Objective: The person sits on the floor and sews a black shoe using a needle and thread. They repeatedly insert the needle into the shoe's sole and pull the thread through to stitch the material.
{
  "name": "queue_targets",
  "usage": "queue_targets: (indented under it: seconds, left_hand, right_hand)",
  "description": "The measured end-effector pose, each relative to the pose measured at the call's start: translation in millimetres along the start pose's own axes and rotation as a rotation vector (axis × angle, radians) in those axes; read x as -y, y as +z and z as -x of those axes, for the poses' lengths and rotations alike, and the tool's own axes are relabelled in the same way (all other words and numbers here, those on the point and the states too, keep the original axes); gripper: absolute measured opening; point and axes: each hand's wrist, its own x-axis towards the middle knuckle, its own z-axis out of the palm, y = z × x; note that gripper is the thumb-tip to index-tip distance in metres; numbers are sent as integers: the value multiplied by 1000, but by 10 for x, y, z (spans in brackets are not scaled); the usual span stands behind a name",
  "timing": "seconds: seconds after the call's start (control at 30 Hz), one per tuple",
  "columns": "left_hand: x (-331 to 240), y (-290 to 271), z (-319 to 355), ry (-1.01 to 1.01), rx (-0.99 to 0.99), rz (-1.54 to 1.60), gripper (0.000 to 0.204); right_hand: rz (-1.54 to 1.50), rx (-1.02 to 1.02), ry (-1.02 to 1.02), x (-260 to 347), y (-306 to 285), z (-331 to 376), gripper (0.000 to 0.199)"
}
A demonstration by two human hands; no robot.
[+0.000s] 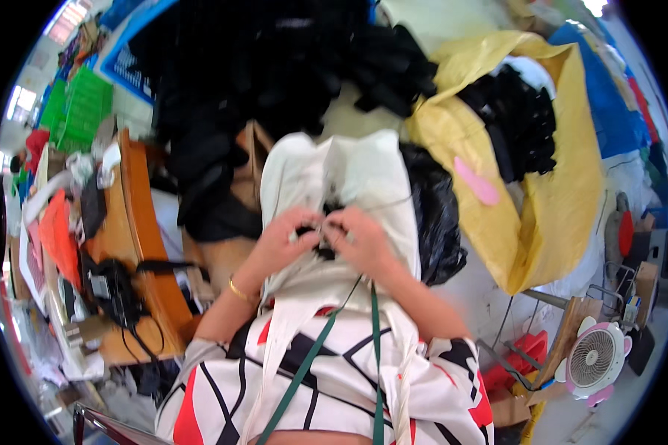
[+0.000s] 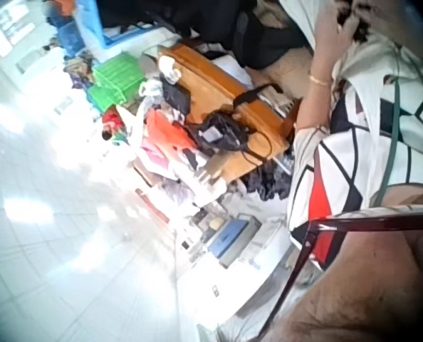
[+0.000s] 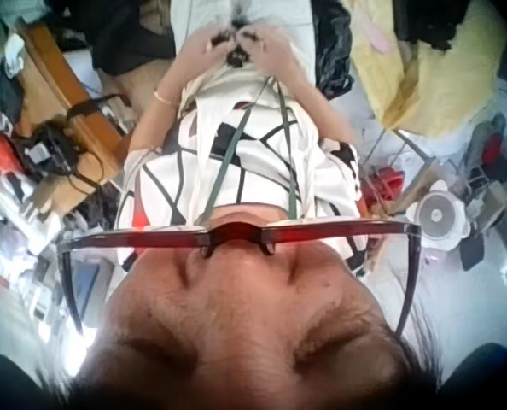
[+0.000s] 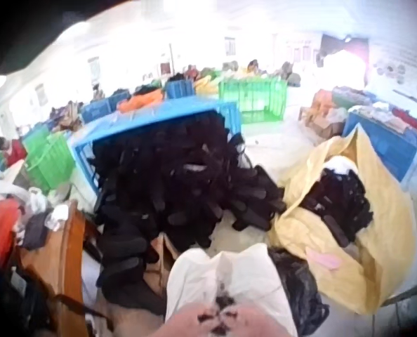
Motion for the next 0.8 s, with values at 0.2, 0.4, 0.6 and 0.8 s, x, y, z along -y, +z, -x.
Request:
queue_targets:
  seconds: [0.2,0.4,0.6,0.8]
  left_hand:
    - [255,151,126,-140,51,467,23]
    - [205,160,113,-60,100,354,19]
    - [289,146,225,-72,94,483,17]
    - [300,205,260,-192,25,640,15]
  right_hand:
    - [-13,-21,-70,94,17,66,10]
    - [6,-7,-44,-37,24,97,12]
    - [-137,83,135,14,107,90,16]
    - [36,34,-50,124,78,115,11]
